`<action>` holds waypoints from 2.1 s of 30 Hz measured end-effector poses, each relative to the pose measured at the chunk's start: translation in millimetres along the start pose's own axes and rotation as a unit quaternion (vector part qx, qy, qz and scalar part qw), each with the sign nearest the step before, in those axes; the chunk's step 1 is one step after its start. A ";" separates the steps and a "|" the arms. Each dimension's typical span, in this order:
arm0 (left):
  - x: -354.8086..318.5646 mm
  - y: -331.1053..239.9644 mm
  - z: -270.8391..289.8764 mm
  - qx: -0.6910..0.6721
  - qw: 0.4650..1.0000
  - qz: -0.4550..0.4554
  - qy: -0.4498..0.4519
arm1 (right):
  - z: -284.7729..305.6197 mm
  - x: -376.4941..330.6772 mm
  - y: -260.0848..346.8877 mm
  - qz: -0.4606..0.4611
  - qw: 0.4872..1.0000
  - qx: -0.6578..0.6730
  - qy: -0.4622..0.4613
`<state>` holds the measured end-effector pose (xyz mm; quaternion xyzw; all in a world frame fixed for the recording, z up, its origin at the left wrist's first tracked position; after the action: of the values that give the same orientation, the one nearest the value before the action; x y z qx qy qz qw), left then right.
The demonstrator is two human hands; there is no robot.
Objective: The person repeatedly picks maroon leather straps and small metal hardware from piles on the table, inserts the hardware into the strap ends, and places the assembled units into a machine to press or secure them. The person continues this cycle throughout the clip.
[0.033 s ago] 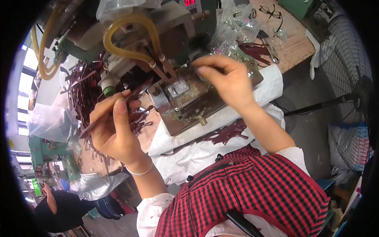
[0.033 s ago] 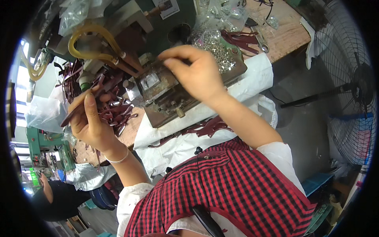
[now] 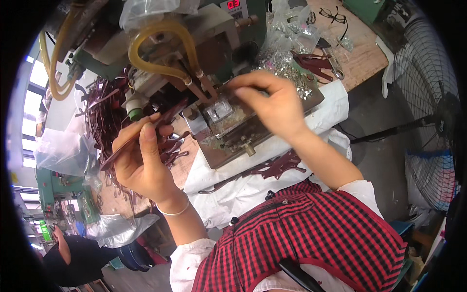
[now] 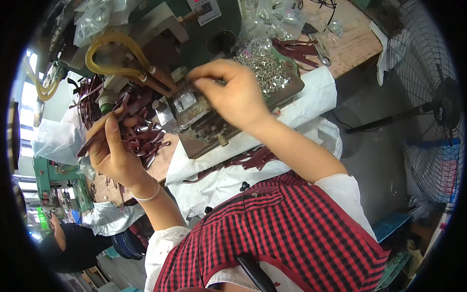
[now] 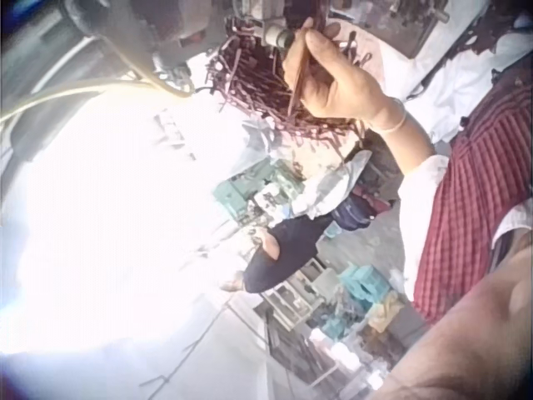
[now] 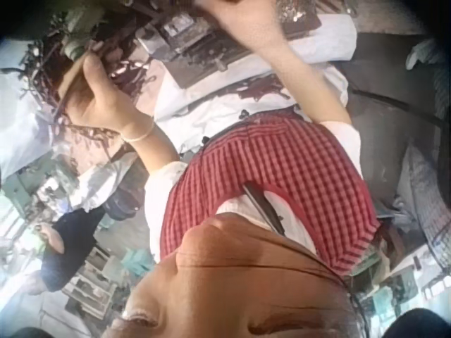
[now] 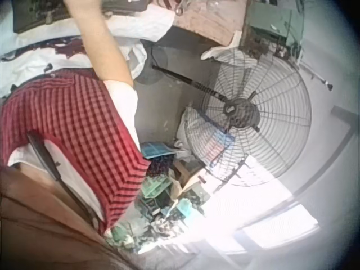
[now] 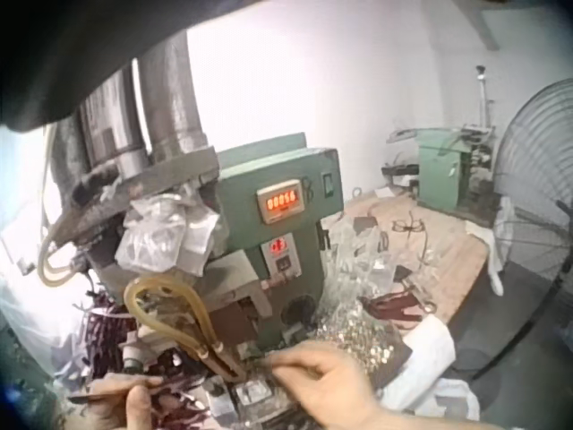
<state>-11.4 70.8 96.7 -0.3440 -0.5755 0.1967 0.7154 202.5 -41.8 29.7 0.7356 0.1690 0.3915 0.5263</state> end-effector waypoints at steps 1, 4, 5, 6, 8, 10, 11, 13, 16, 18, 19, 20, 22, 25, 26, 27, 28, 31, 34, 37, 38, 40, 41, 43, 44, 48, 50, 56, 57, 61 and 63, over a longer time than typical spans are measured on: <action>-0.3 3.4 0.6 -0.007 1.000 0.020 -0.008 | -8.7 -2.2 -0.6 0.036 0.998 -0.057 -0.010; 4.8 -5.0 6.3 -0.007 1.000 -0.011 -0.001 | -29.1 -8.3 -17.4 -0.076 0.991 0.106 -0.002; 8.9 -2.9 4.4 -0.007 1.000 -0.007 -0.002 | -30.4 -7.8 -19.1 -0.083 0.988 0.133 -0.009; 14.2 0.6 1.9 -0.006 1.000 -0.002 -0.002 | -31.3 -8.2 -21.6 -0.091 0.983 0.161 -0.016; 18.9 4.3 3.2 -0.015 1.000 -0.008 0.004 | -34.8 -6.9 -23.8 -0.106 0.975 0.194 -0.021; 19.9 5.0 3.8 -0.011 1.000 -0.022 0.007 | -36.6 -6.3 -20.2 -0.122 0.973 0.195 -0.021; 20.2 4.6 3.8 -0.008 1.000 -0.029 0.009 | -35.1 -6.6 -14.8 -0.125 0.977 0.170 -0.031; 18.5 2.4 2.0 0.009 1.000 -0.016 0.012 | -30.1 -9.3 -2.0 -0.132 0.983 0.115 -0.049; -3.6 -13.9 1.2 0.029 0.996 -0.069 0.051 | -30.8 -27.5 20.3 -0.032 0.991 0.122 0.039; -28.1 -20.8 -16.2 0.109 0.969 -0.197 0.106 | 2.9 -20.7 19.8 0.043 0.993 -0.090 0.062; -39.9 -28.6 -26.4 0.177 0.939 -0.267 0.128 | 27.4 -15.5 12.9 0.121 0.953 -0.276 0.039; -47.2 -35.2 -38.8 0.206 0.923 -0.289 0.150 | 58.0 -14.9 -8.5 0.111 0.910 -0.398 -0.016; -56.8 -40.5 -55.7 0.249 0.895 -0.321 0.186 | 95.2 -18.9 -46.2 0.087 0.844 -0.526 -0.064; -65.5 -30.3 -67.5 0.258 0.876 -0.369 0.172 | 104.6 -15.6 -56.9 0.133 0.854 -0.499 -0.063; -67.7 -27.7 -66.8 0.255 0.877 -0.375 0.159 | 104.6 -12.9 -54.2 0.160 0.862 -0.477 -0.064; -69.9 -25.0 -67.2 0.249 0.878 -0.381 0.150 | 109.8 -7.5 -54.2 0.130 0.882 -0.446 -0.078; -69.1 -22.2 -66.2 0.242 0.880 -0.384 0.143 | 112.8 -0.7 -51.3 0.101 0.900 -0.415 -0.092; -68.0 -23.1 -68.6 0.236 0.883 -0.382 0.139 | 108.6 2.5 -54.8 0.093 0.873 -0.463 -0.118; -65.6 -27.9 -70.2 0.241 0.890 -0.353 0.160 | 83.0 6.3 -59.3 0.145 0.857 -0.485 -0.091; -65.1 -26.7 -68.9 0.241 0.894 -0.338 0.167 | 42.8 27.4 -66.1 0.173 0.832 -0.527 -0.023; -65.6 -27.1 -68.4 0.241 0.899 -0.324 0.170 | 36.1 33.7 -78.7 0.173 0.813 -0.556 0.009; -68.7 -26.7 -63.9 0.251 0.909 -0.278 0.183 | 36.9 26.2 -85.4 0.167 0.789 -0.591 0.005; -72.2 -30.7 -58.8 0.274 0.909 -0.241 0.203 | 41.7 20.7 -86.4 0.165 0.776 -0.609 0.004; -95.6 -21.7 -28.0 0.248 0.933 -0.196 0.175 | 66.8 2.6 -74.6 0.189 0.845 -0.500 -0.017; -107.4 -15.9 -7.8 0.272 0.930 -0.186 0.164 | 79.2 -8.6 -57.7 0.162 0.881 -0.436 -0.089; -113.5 56.2 93.7 0.271 0.960 0.036 -0.061 | 153.0 -29.2 -93.0 -0.017 0.967 -0.013 -0.252; -84.6 70.4 118.8 0.244 0.947 0.150 -0.143 | 146.2 -25.4 -106.2 -0.020 0.960 0.021 -0.277; -22.1 96.6 76.9 0.530 0.830 -0.116 0.134 | 91.2 13.3 -90.8 0.026 0.980 -0.060 -0.189; -23.1 108.3 63.4 0.576 0.779 -0.160 0.187 | 87.5 14.8 -87.8 0.033 0.981 -0.051 -0.183; -32.0 172.7 47.0 0.724 0.604 -0.165 0.290 | 93.3 10.6 -75.0 0.013 0.979 -0.103 -0.174; -27.2 164.8 54.1 0.676 0.670 -0.187 0.245 | 109.3 -1.4 -59.5 0.048 0.967 -0.175 -0.180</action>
<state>-51.5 179.8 -34.9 0.3122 -0.1411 0.3027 0.8894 293.8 -89.8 -40.1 0.6979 -0.0350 0.3005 0.6492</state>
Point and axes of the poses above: each hand's wrist, its own x-axis towards the middle knuckle, its own z-axis out of the back of the hand, y = z × x, the point moved 7 cm from there along x, towards the middle knuckle, and after that the axes turned 11 degrees about x, right-handed, at the moved point
